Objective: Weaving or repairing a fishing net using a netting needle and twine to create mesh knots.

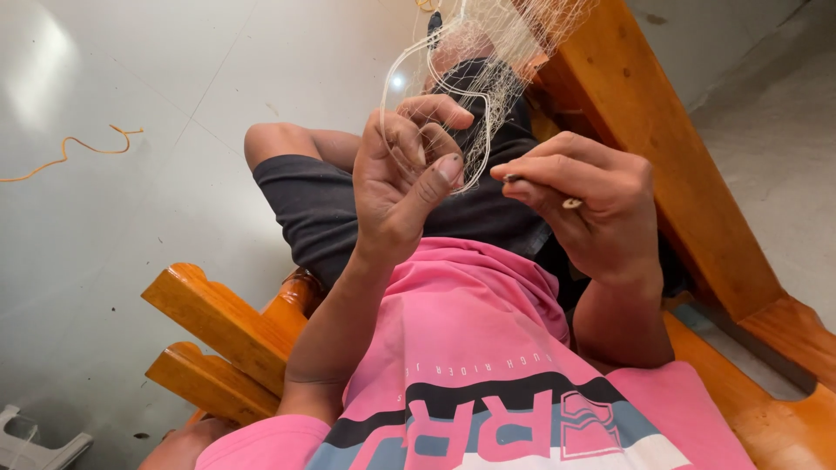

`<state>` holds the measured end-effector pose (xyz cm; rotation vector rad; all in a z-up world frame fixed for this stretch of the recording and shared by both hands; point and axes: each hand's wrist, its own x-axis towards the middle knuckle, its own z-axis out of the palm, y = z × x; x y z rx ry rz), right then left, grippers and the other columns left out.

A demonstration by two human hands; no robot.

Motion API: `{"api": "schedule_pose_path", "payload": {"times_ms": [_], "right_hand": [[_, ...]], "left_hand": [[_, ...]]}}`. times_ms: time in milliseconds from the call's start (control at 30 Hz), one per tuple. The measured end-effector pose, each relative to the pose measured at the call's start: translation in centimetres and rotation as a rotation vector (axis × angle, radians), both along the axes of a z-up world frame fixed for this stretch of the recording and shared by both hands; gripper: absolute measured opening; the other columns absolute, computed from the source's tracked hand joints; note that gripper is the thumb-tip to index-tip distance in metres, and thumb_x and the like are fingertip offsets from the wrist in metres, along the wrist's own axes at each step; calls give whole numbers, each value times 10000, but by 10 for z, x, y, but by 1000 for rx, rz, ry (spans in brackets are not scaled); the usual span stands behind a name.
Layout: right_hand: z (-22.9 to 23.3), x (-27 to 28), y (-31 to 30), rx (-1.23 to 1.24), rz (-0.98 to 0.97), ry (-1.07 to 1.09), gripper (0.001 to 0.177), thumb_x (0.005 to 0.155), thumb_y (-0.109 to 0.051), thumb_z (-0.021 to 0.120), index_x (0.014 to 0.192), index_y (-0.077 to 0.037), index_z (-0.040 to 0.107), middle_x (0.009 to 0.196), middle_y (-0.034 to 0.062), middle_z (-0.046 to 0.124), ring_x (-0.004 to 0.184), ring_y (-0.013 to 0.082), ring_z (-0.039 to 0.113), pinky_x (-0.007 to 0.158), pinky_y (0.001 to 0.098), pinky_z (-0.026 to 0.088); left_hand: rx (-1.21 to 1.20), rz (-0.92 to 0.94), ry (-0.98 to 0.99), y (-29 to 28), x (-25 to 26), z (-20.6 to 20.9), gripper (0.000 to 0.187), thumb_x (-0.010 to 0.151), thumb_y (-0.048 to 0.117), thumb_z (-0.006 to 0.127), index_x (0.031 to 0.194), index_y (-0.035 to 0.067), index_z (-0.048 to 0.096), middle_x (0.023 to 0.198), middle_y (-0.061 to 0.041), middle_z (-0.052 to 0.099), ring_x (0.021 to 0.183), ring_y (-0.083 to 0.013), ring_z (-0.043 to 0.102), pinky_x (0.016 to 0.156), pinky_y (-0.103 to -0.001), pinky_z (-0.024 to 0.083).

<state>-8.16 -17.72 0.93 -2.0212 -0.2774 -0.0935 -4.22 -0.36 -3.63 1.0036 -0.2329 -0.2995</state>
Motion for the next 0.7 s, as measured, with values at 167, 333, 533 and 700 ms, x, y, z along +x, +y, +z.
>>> {"api": "schedule_pose_path", "payload": {"times_ms": [167,333,533,700], "right_hand": [[-4,5,5,30,-56,-37,158,811,-12,788,877,69,670,802,151,655,680,198,586,599,273,454],[-6,11,8,-10,-26,-68,126,889,-41,723,907,56,644,848,132,663,713,224,585,664,320,458],[-9,10,8,-145,-11,-185,196,945,-105,652,984,86,645,864,165,646,705,278,576,667,368,467],[-6,10,11,-219,-35,-247,241,990,-123,567,998,102,651,808,161,611,668,278,551,617,368,438]], "left_hand": [[-6,26,-32,-1,-1,1,249,924,20,557,892,177,367,1118,-176,556,716,-125,428,656,-228,391],[28,22,-47,-2,-4,5,243,934,36,559,876,167,363,1100,-189,584,810,-147,494,805,-256,427],[49,28,-79,-4,-4,6,237,953,6,527,866,156,365,1089,-188,606,880,-178,599,765,-245,448],[74,65,-115,-5,-5,5,202,941,15,555,881,137,405,1059,-164,609,1014,-225,621,893,-288,499]]}}
